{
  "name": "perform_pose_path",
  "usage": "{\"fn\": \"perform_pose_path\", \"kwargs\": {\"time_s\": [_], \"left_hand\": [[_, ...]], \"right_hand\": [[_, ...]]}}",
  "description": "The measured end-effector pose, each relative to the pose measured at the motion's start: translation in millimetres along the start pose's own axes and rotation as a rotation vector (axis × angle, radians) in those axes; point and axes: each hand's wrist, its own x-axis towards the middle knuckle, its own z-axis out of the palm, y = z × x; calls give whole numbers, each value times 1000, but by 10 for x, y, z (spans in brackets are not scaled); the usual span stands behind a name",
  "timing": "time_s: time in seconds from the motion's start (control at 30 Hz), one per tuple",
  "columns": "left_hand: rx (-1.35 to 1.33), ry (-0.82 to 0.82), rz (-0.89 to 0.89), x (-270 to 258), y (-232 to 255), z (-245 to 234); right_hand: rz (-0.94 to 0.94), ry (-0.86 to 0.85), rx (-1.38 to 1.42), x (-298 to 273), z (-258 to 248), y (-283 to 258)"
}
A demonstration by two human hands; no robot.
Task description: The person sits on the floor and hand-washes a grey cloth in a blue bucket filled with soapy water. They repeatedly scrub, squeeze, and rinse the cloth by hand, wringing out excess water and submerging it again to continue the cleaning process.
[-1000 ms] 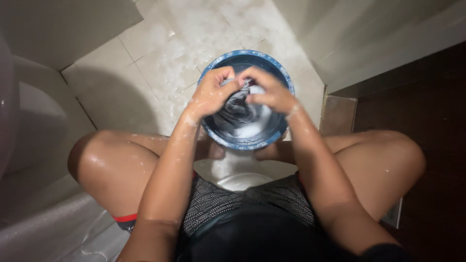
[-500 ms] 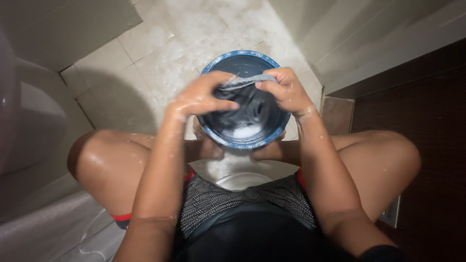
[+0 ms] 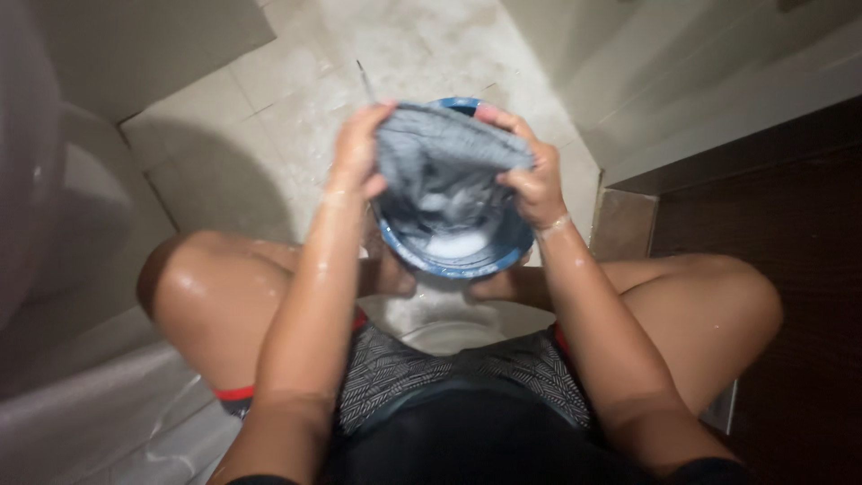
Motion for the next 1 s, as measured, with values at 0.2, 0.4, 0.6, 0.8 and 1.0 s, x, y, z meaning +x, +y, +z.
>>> {"fn": "perform_pose_path", "kwargs": {"time_s": [0.2,0.4,0.6,0.8,1.0], "left_hand": [[85,236,-84,47,-1012,330],[235,196,-92,-121,-1456,314],[89,175,-94,325,-1458,95],[1056,-218,554,-88,-629,279],[1028,-515,451,-103,-279,294]], "right_hand": [[-302,330,-396,-181,813,330],[-244,480,-825,-73,283,1024],[-470,401,-652,-65,373,1061],[66,370,-657,171,-135,937],[70,118,-474,118,107,406]]}}
